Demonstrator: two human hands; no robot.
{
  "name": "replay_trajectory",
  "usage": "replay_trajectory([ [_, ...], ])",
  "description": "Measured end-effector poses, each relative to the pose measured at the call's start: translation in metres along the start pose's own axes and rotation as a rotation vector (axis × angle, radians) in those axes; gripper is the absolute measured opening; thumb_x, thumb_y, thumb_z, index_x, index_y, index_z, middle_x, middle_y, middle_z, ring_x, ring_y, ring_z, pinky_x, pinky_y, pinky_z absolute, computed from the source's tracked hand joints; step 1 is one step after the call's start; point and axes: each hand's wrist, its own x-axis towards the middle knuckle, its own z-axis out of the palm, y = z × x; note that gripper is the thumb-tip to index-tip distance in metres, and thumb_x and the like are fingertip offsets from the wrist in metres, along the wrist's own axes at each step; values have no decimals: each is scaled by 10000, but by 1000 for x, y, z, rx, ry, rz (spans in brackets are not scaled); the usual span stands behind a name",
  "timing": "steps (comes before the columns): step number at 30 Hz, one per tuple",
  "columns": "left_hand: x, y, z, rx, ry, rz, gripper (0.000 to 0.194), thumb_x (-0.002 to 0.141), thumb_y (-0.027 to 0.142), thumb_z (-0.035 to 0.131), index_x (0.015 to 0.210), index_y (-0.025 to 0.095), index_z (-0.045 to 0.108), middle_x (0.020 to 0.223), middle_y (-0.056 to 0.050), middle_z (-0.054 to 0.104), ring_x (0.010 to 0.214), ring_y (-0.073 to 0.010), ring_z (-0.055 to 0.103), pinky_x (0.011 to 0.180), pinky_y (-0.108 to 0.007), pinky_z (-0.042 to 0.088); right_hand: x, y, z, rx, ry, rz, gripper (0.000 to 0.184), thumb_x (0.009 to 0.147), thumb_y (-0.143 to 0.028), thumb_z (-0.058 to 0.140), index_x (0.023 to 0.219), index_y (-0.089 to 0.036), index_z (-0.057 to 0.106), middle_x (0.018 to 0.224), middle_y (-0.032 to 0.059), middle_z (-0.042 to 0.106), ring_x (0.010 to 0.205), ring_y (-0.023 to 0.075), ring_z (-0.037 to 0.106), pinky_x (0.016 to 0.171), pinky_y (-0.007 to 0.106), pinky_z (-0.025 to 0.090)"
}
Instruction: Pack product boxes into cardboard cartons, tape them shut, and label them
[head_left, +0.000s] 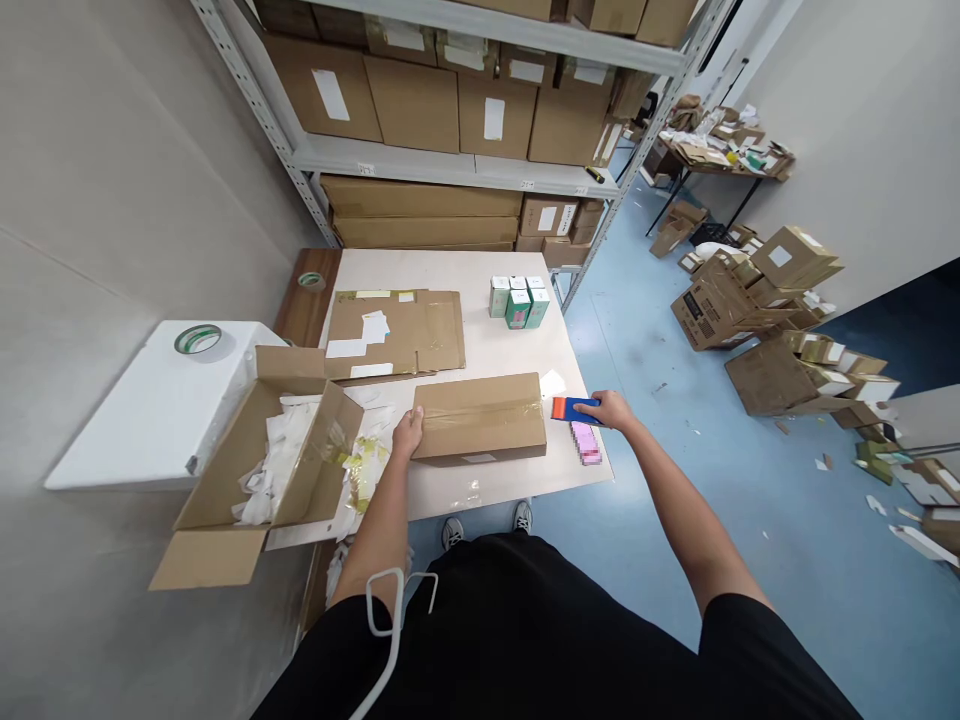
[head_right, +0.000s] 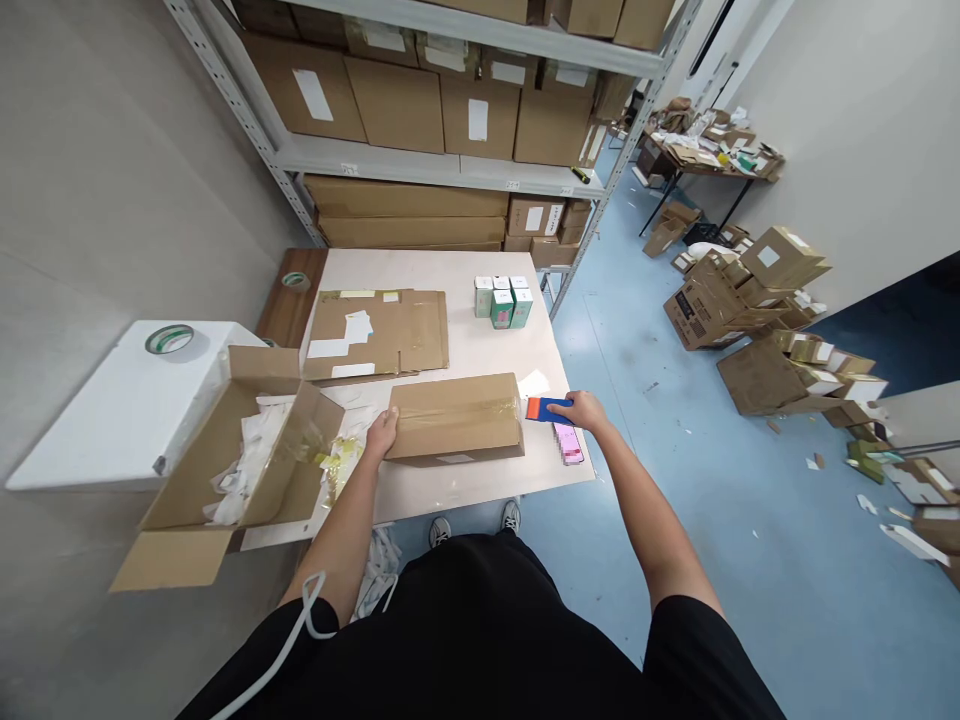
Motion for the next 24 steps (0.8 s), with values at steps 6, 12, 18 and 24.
replay_trajectory([
  [6,13,-30,-8,-300,-40,43,662,985,737,361,1052,184,718,1168,-114,785,1098,-263,714,984,-352,550,-13,-44,-18,46,59,-75,592,828,-779,649,715,-198,660,669,33,654,668,180,595,572,257,333],
  [12,13,-44,8,-478,-105,-23,791,959,811,350,1115,135,731,1238,-152,769,1194,-282,700,1011,-365,560,-29,-82,-31,103,118,-78,620,828,-803,629,707,-195,648,624,15,614,620,160,557,557,260,338],
  [18,10,-53,-6,-343,-96,-94,675,1072,619,263,1319,160,693,1377,-144,714,1273,-254,673,1045,-356,542,-31,-136,-33,128,150,-123,606,823,-791,641,679,-203,613,608,4,592,615,151,532,543,258,321],
  [24,8,-50,-36,-36,18,-223,531,1028,524,413,1206,155,751,1272,-250,720,1284,-399,642,1039,-539,508,-34,-208,-35,92,124,-210,597,823,-782,650,689,-200,659,632,17,628,612,154,550,535,260,320],
])
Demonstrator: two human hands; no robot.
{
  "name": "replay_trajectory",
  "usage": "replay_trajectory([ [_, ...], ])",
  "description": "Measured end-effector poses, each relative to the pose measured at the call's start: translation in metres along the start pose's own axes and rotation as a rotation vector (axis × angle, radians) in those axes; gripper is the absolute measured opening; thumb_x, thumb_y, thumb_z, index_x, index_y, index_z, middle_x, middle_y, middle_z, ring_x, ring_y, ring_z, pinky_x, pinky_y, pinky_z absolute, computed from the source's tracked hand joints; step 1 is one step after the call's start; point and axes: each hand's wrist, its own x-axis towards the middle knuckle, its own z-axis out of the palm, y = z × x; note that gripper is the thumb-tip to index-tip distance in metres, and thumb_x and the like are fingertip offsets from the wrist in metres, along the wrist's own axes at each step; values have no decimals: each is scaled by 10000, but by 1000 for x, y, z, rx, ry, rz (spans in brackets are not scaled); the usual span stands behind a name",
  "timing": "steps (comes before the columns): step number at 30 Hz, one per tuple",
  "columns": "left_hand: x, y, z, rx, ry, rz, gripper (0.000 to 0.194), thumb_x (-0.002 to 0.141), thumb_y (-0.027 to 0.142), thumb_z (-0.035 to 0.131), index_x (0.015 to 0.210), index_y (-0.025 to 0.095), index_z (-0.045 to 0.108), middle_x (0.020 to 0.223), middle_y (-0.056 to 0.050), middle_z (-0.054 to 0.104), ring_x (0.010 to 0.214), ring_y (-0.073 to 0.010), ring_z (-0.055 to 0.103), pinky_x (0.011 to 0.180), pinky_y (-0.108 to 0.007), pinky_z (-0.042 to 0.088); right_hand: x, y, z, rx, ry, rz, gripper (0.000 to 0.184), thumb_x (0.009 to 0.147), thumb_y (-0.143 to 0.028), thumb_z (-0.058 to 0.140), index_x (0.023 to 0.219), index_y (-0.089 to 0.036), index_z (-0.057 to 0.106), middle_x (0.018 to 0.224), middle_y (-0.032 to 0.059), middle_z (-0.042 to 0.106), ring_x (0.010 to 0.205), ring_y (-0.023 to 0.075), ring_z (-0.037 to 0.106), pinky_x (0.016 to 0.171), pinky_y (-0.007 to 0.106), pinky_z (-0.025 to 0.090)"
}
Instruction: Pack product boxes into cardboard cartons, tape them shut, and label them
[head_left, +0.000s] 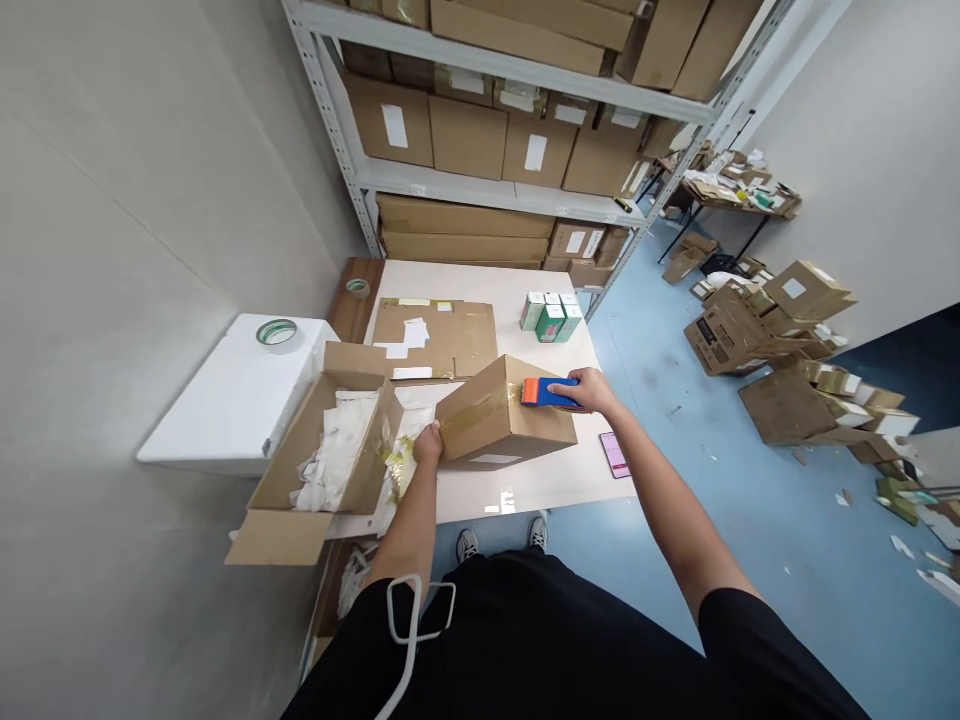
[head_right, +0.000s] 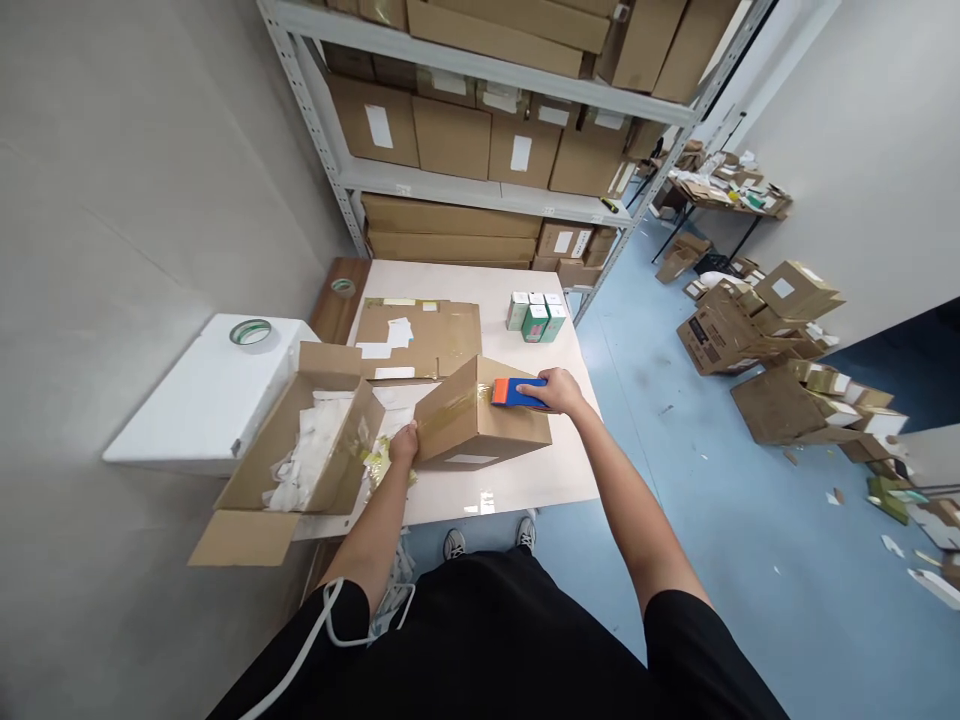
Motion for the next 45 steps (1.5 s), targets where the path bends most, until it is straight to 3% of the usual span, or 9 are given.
replay_trajectory([
  [4,-7,24,-18,-3,44,81,484,962,523,566,1279,203,745,1372,-233,672,1348,-392,592,1057,-486,500,6,-44,9,-33,-6,-59,553,833,-738,674,712,-199,700,695,37,683,666,169,585,565,267,332],
  [9,-30,76,-36,-256,-57,464,627,1056,640,344,1473,266,625,1489,-101,644,1379,-284,590,1124,-392,461,14,-87,28,-92,-44,-93,555,835,-750,679,772,-203,748,788,67,736,750,202,646,582,278,339],
  [12,-40,97,-47,-218,-78,408,700,984,711,499,1513,261,585,1485,-112,646,1383,-324,589,1122,-412,457,16,-109,37,-118,-55,-109,545,852,-746,671,807,-210,761,857,84,761,814,221,679,597,277,357],
  [17,-43,104,-66,-218,-81,371,552,1016,554,548,1447,222,641,1425,-120,689,1362,-321,607,1117,-397,454,20,-133,42,-133,-86,-111,537,855,-725,692,877,-197,785,961,127,779,904,260,710,656,285,414],
  [21,-48,104,-59,-341,-107,373,506,1009,505,567,1393,193,674,1424,-128,689,1360,-297,612,1138,-388,446,23,-139,38,-175,-93,-123,561,850,-720,695,958,-178,795,1034,153,782,981,283,725,714,288,462],
  [26,-62,116,-11,-569,-244,333,619,941,624,610,1304,133,707,1282,-159,759,1257,-299,679,1109,-409,480,25,-120,26,-248,-127,-86,572,814,-681,740,1058,-166,796,1119,181,778,1030,308,736,760,300,493],
  [31,-77,135,25,-384,-159,375,580,982,571,561,1402,181,649,1392,-147,706,1381,-300,597,1160,-414,430,29,-72,13,-220,-186,-32,605,807,-731,734,1020,-168,802,1079,176,787,979,293,744,725,296,484],
  [40,-76,135,26,-234,-120,366,612,1025,542,482,1498,163,564,1577,-157,549,1500,-296,477,1234,-409,345,24,-28,-1,-156,-194,-45,584,814,-752,716,880,-177,795,979,140,790,876,248,723,655,278,433],
  [45,-71,132,26,-244,-135,405,640,1022,587,472,1504,175,562,1550,-150,580,1470,-283,514,1229,-399,353,25,20,-14,-150,-176,-38,561,793,-752,721,790,-193,766,859,105,761,799,230,687,618,284,393],
])
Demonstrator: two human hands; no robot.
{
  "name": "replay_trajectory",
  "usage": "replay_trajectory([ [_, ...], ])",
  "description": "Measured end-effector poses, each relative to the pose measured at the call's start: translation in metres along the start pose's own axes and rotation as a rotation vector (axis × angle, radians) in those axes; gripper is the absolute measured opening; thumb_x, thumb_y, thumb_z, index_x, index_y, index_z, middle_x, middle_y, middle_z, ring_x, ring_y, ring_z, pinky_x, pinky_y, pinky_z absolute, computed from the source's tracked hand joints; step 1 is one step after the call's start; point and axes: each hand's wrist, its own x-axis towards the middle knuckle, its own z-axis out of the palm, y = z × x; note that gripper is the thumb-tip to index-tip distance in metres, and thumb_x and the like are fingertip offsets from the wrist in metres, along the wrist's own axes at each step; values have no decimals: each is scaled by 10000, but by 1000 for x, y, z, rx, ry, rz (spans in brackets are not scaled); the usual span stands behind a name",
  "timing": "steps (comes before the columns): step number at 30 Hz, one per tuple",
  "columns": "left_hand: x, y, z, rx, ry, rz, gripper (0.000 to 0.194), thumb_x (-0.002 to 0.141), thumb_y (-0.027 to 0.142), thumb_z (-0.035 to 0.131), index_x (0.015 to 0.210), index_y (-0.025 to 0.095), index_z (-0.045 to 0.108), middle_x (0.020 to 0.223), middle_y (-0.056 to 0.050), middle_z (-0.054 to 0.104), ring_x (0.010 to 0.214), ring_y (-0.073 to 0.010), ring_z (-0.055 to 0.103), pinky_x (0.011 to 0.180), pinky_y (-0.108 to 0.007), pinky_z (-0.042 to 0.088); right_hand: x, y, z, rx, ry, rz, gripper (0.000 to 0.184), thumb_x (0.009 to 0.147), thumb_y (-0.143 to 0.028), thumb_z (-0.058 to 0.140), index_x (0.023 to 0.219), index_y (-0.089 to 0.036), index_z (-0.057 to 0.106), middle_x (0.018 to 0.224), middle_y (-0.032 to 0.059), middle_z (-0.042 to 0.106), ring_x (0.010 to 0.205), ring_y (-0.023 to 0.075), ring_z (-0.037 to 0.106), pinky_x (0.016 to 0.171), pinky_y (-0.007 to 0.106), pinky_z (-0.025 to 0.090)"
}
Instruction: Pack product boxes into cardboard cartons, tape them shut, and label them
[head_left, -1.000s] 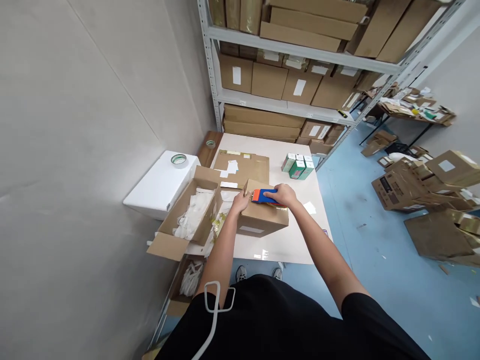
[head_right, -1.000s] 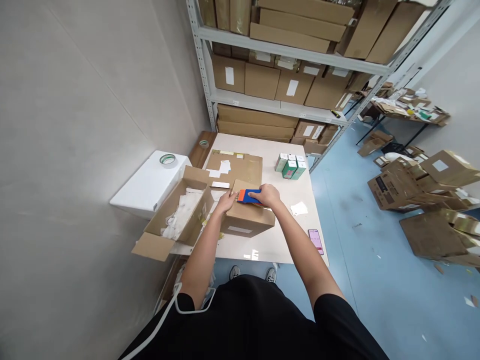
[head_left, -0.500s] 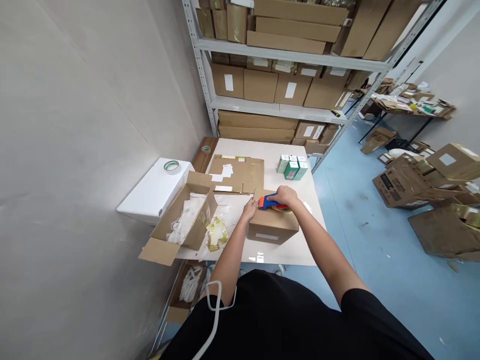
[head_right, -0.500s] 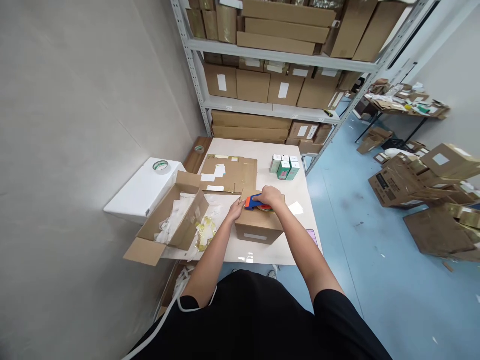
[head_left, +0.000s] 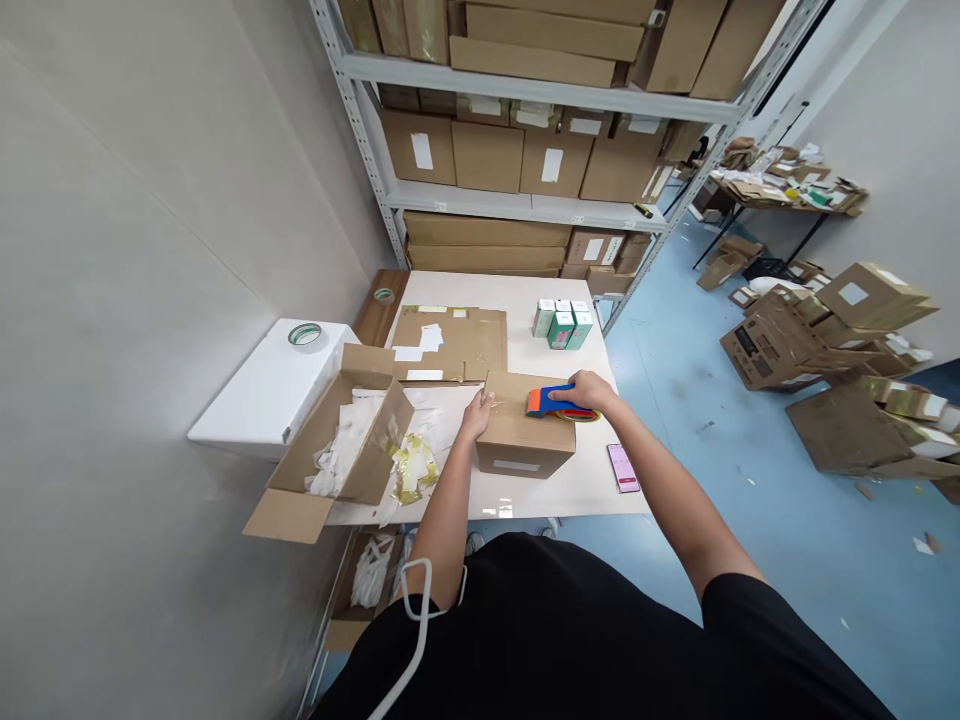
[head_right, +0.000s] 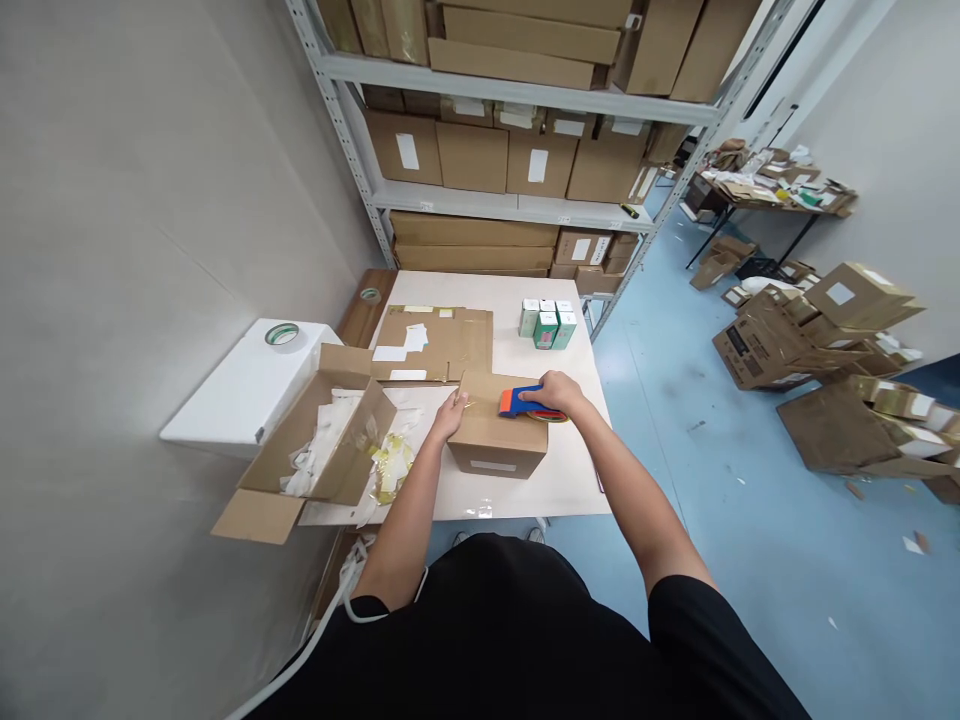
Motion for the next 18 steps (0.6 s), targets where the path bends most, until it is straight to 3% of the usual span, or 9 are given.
replay_trajectory([
  [6,1,0,-1,-5,12,-4,609,1024,560,472,1488,179,575,1546,-144,586,1465,-282,517,1219,-395,364,-17,76,0,33,44,9,559,795,-735,713,641,-202,646,658,39,652,661,177,593,564,283,321],
  [11,-1,1,-1,-29,-3,32,563,1030,544,458,1457,207,604,1466,-123,658,1376,-282,595,1178,-411,416,-38,140,10,74,64,98,554,809,-707,716,608,-209,582,620,28,611,625,167,556,559,282,323],
  [14,-1,3,-2,-29,3,39,549,1030,550,457,1435,218,624,1425,-118,686,1336,-285,623,1158,-414,437,-45,157,20,76,91,148,545,826,-705,701,624,-211,590,633,37,628,631,172,566,560,283,331],
  [18,0,3,-4,-10,-2,34,547,1027,533,462,1436,206,622,1431,-124,682,1353,-294,612,1167,-425,432,-47,152,29,24,121,186,534,818,-726,694,684,-211,648,751,69,711,725,203,633,562,274,329],
])
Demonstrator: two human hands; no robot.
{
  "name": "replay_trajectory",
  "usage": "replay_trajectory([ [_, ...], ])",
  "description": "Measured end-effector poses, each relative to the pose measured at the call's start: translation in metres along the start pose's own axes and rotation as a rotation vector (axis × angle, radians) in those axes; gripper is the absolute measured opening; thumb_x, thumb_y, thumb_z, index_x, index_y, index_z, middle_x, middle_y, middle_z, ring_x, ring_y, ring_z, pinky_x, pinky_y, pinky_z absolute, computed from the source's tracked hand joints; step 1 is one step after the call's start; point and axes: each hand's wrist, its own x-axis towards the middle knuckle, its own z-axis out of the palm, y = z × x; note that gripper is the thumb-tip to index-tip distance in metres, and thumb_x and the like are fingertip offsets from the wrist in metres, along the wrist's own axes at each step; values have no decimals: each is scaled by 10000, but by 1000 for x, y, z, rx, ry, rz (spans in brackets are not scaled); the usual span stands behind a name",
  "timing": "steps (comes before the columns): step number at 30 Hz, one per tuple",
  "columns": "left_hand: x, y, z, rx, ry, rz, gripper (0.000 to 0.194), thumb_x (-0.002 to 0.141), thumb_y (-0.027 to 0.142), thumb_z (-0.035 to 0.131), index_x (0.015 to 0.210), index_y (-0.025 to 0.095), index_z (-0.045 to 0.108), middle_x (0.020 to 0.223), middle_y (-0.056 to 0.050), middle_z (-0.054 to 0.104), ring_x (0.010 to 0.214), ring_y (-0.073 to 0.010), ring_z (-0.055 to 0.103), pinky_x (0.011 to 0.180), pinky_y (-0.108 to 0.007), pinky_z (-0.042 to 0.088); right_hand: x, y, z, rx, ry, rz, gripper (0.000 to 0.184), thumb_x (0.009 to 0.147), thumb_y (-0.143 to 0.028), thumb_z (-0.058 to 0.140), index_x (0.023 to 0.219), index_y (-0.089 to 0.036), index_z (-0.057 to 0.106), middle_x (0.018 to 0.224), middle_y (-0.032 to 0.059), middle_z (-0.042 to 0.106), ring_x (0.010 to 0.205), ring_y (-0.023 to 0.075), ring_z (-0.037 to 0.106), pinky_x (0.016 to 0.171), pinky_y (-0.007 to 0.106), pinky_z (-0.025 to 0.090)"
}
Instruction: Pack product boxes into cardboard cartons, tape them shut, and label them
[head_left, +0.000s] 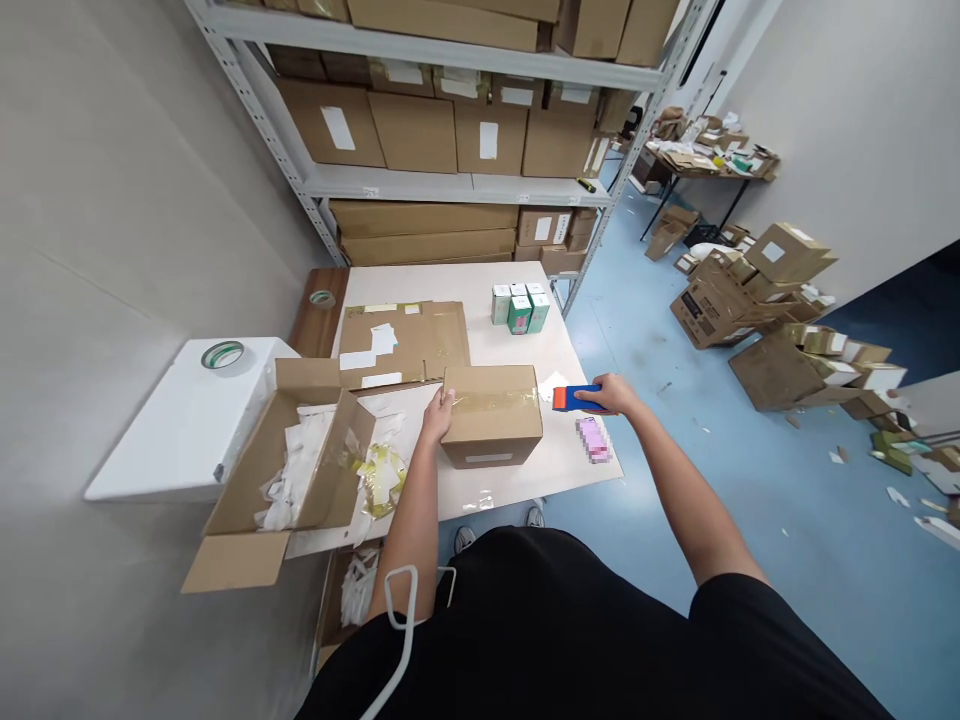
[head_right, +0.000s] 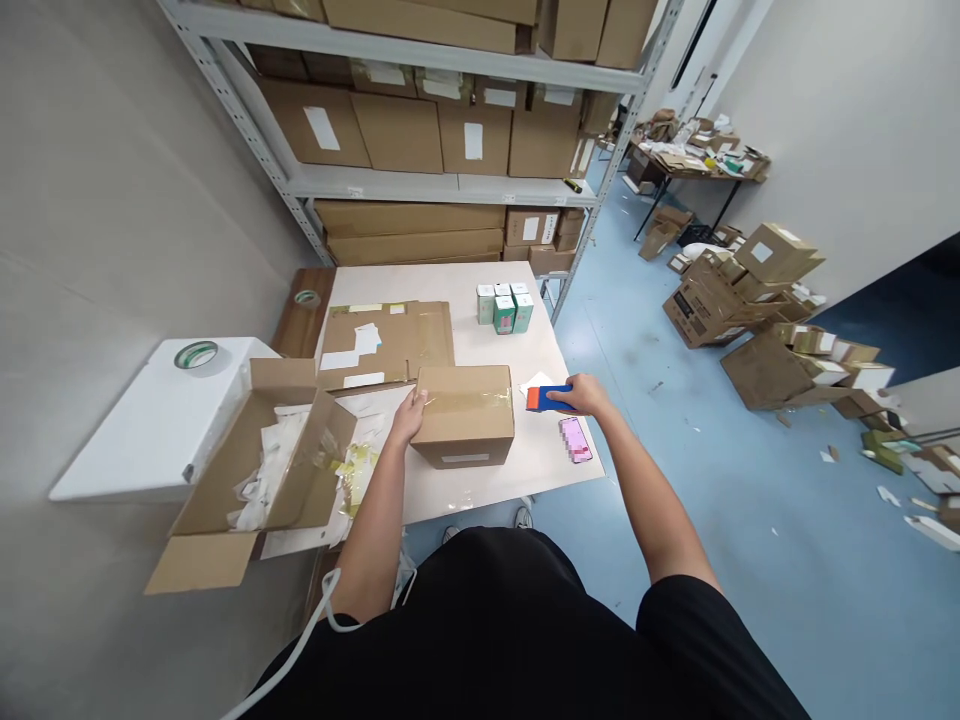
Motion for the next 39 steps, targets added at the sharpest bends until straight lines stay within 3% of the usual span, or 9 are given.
replay_trajectory([
  [10,-1,2,-2,8,9,-1,518,1019,508,488,1412,208,642,1437,-105,683,1396,-281,585,1197,-414,408,8,-18,42,-68,-29,12,465,891,-617,711,971,-165,780,1044,162,784,1001,286,712,726,283,447],
  [13,-3,4,-3,2,16,-11,509,1022,502,486,1408,213,645,1452,-105,672,1404,-280,578,1202,-422,401,2,-12,73,-123,-126,78,434,909,-540,730,1044,-129,770,1126,202,767,1063,308,708,781,295,466],
  [17,-3,4,-4,16,42,-38,535,1006,536,516,1405,205,652,1465,-121,660,1429,-296,554,1221,-433,376,-17,-9,128,32,-37,290,559,1059,-593,444,1198,-114,698,1154,212,750,1064,305,720,821,321,486],
  [20,-1,5,-4,25,48,-43,552,1004,548,517,1407,196,652,1466,-134,656,1422,-306,559,1219,-440,377,-30,-19,166,159,-56,334,459,1092,-459,400,1289,-123,644,1212,207,732,1139,288,705,885,313,485],
  [25,-1,7,-5,28,39,-37,536,1022,522,497,1402,177,652,1454,-134,664,1396,-290,580,1207,-414,395,-35,-31,201,268,-111,411,374,1071,-293,423,1331,-116,624,1268,204,710,1203,278,674,1002,331,461],
  [30,-3,11,-6,30,31,-35,503,1035,495,484,1369,165,666,1395,-121,703,1340,-279,619,1172,-390,436,-23,-30,206,413,-80,489,463,1045,-298,415,1397,-54,592,1338,238,684,1283,296,631,1058,356,463],
  [33,-3,12,-8,40,23,-43,493,1041,494,476,1359,170,668,1387,-117,707,1342,-276,617,1170,-387,439,-17,-40,193,565,79,488,589,1058,-342,312,1539,-48,484,1437,226,643,1393,278,562,1149,378,420],
  [36,-2,11,-7,47,19,-38,489,1042,497,476,1351,173,673,1397,-120,700,1358,-279,605,1176,-391,433,-20,-65,169,765,257,343,649,1063,-416,250,1596,-105,453,1538,170,584,1478,261,483,1215,400,372],
  [39,-2,6,-5,33,6,-2,498,1047,495,467,1388,183,653,1423,-115,683,1369,-275,597,1183,-390,428,-28,-101,147,848,242,117,700,1058,-543,300,1640,-167,398,1598,114,534,1515,260,437,1240,404,350],
])
